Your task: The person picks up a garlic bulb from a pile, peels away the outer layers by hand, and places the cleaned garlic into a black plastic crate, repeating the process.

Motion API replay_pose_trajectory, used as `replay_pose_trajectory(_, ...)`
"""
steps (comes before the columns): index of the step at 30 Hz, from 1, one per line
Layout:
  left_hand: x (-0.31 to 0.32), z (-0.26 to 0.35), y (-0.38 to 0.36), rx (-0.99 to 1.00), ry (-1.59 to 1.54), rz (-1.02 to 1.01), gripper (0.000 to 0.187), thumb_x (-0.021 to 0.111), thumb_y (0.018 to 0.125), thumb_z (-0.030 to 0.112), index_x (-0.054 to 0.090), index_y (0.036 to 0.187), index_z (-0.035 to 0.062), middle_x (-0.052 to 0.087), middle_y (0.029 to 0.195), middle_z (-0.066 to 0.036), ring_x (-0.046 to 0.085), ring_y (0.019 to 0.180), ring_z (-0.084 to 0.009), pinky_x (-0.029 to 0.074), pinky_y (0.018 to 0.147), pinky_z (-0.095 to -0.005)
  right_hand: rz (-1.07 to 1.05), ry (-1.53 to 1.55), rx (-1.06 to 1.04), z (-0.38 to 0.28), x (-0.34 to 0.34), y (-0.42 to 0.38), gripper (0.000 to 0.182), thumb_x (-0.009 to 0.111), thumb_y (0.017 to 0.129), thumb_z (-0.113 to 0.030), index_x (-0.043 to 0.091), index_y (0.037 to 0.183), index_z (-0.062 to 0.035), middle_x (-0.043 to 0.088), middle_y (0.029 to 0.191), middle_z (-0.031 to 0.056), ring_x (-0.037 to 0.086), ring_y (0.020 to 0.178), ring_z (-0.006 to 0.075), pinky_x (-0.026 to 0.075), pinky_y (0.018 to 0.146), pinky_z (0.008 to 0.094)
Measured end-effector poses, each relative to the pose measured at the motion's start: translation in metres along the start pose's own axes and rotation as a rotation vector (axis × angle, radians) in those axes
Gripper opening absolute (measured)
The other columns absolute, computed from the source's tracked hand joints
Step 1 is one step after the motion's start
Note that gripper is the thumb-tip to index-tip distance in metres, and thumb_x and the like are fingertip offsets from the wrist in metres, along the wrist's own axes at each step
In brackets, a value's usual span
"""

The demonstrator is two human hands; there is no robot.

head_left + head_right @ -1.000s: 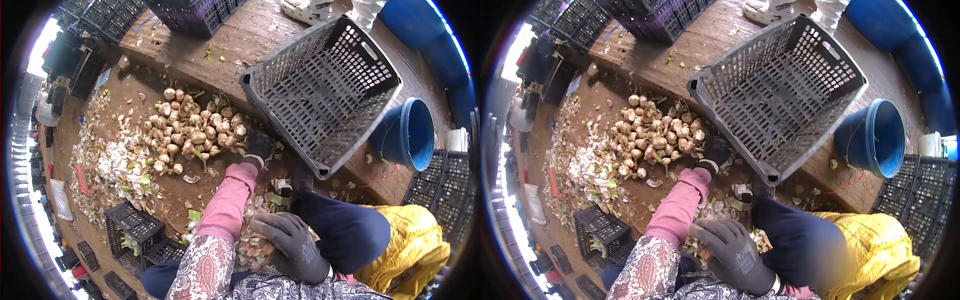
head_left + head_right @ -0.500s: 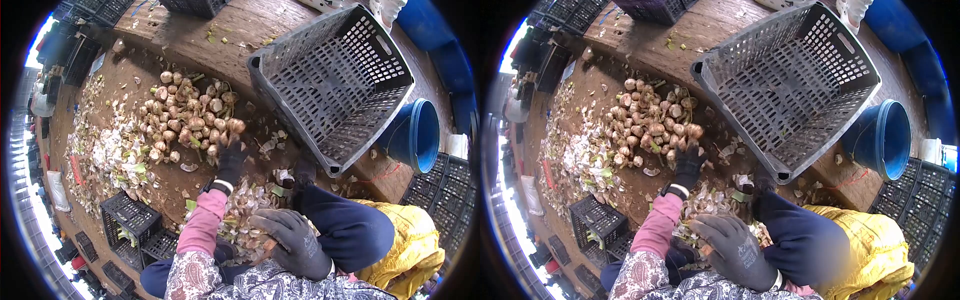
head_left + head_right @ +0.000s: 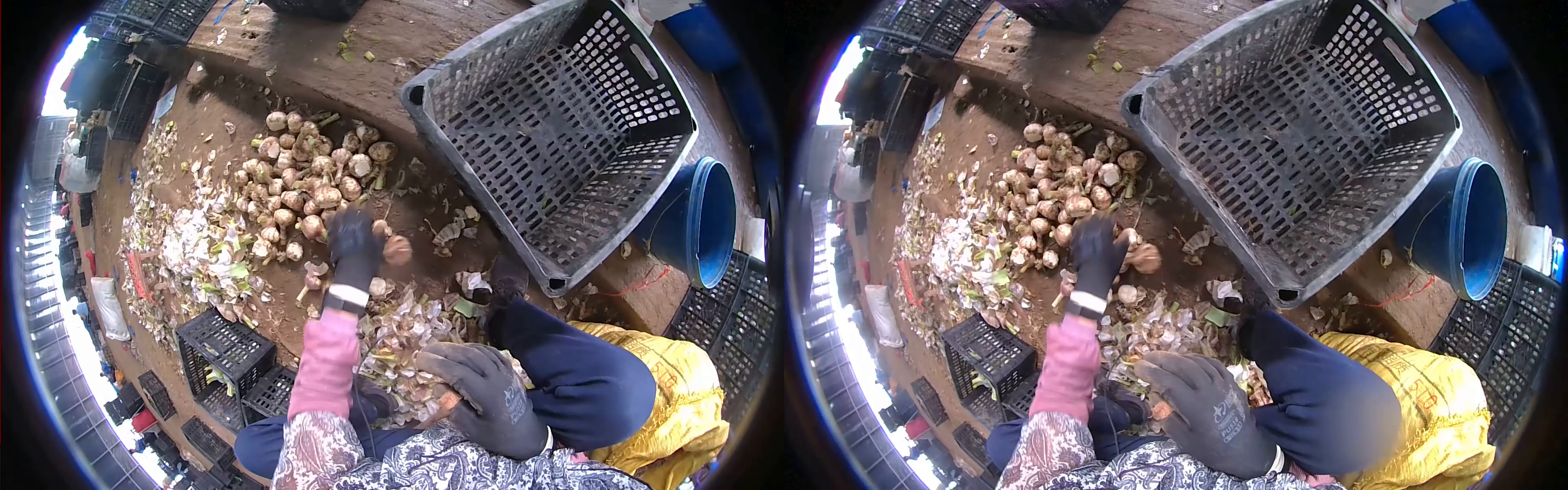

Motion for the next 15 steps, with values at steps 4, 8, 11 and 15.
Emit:
replay_pose_trajectory(4,0.046,0.013,0.115,0.171,-0.182,0.444,0.046,0.07,0.084,0.029,0.061,0.121,0.0041,0.061,0.124,-0.021,0.053,0.119,-0.0414,0.041,0.103,-0.0492,0.054,0.03,-0.012,0.0,0.003,0.004,0.052,0.067,0.077,-0.005,0.061,0.128,-0.0088,0.062,0.128,0.0138,0.06,0.116,0.033,0.045,0.097,0.0435)
replay_pose_trajectory(8,0.085,0.025,0.169,-0.013,0.152,0.09,0.038,0.073,0.075,0.019,0.063,0.109,0.006,0.058,0.118,-0.018,0.053,0.114,-0.0383,0.044,0.1,-0.0469,0.06,0.025,-0.019,-0.005,0.0,0.013,0.045,0.066,0.081,-0.005,0.061,0.126,-0.0059,0.064,0.124,0.0156,0.062,0.112,0.0347,0.046,0.096,0.0439)
replay_pose_trajectory(11,0.08,0.013,0.155,0.002,0.077,0.106,0.039,0.074,0.071,0.013,0.063,0.108,0.0095,0.056,0.119,-0.018,0.054,0.112,-0.0371,0.047,0.096,-0.0475,0.056,-0.001,0.004,-0.01,0.005,0.012,0.041,0.064,0.084,-0.005,0.062,0.125,-0.0057,0.065,0.124,0.0148,0.061,0.113,0.0351,0.047,0.097,0.0442)
replay_pose_trajectory(15,0.043,-0.002,0.102,0.096,-0.175,0.103,0.054,0.074,0.069,0.01,0.061,0.121,0.0183,0.054,0.127,-0.016,0.055,0.113,-0.0373,0.05,0.091,-0.0481,0.041,-0.008,-0.003,-0.023,0.01,0.005,0.039,0.062,0.085,-0.004,0.063,0.123,-0.0055,0.065,0.123,0.0151,0.061,0.114,0.0352,0.047,0.098,0.0439)
Point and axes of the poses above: each hand's wrist, its own y-axis towards the middle knuckle, its own x-axis out of the palm, z = x × y, the point moved 5 cm from there along y, towards the middle knuckle
